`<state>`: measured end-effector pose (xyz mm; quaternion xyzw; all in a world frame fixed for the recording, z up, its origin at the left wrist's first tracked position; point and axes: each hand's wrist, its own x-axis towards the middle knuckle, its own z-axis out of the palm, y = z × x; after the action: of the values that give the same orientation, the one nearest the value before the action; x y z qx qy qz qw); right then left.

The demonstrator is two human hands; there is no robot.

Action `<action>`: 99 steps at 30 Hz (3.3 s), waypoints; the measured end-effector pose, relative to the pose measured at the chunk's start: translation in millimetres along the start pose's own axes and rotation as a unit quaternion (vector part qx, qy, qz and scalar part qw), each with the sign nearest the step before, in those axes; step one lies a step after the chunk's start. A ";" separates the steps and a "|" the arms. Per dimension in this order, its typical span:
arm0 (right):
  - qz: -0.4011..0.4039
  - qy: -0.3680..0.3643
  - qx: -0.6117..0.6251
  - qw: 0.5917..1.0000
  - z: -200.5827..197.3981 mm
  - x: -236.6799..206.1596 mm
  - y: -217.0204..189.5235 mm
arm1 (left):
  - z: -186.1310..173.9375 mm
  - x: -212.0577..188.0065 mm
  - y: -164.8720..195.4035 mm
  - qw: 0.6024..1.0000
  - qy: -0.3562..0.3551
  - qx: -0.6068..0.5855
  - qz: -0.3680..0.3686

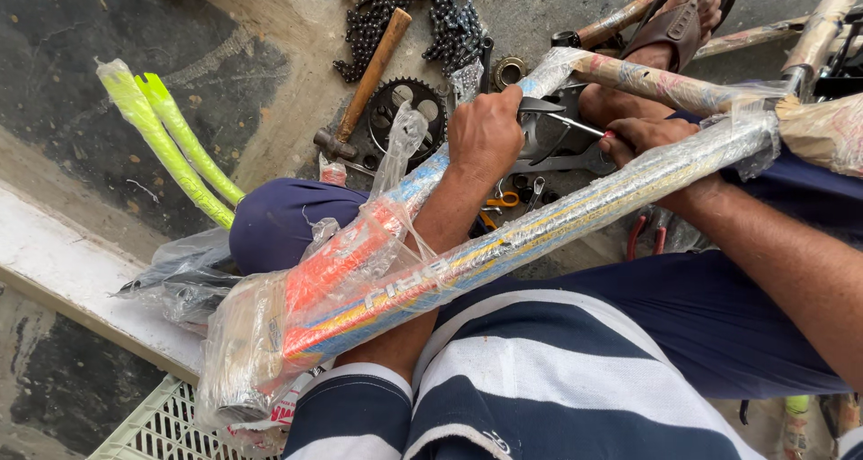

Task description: The person uses a screwdriver to cut and remove plastic wrapping from a bicycle frame. They then peel off the remaining plastic by hand to reveal the frame underneath.

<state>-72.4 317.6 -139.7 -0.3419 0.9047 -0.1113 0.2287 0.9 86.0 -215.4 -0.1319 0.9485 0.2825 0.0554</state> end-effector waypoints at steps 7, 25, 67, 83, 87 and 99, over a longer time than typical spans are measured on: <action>0.071 -0.074 -0.022 0.994 4.0 3.9 4.1 | -2.5 0.6 2.3 1.000 -0.027 0.003 -0.012; -0.138 0.108 -0.027 0.984 -11.3 5.9 -10.4 | -2.9 1.1 0.4 1.000 -0.002 0.002 -0.005; 0.048 0.037 0.076 0.995 5.2 1.0 -16.7 | -11.2 1.1 7.0 0.999 -0.030 0.000 -0.032; 0.145 0.067 0.621 0.768 34.9 76.2 -68.3 | -1.7 -1.5 -0.8 0.999 -0.023 0.001 -0.024; 0.171 0.037 0.653 0.737 35.5 81.1 -65.3 | -1.5 -1.9 -0.4 0.999 -0.028 -0.012 -0.020; 0.225 -0.059 0.701 0.674 1.9 85.9 -82.3 | -5.3 -2.2 3.0 0.999 -0.031 -0.011 -0.024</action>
<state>-81.5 199.0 -140.9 0.1268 0.5951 -0.6377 0.4723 2.0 85.9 -209.0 -0.1463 0.9397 0.2955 0.0904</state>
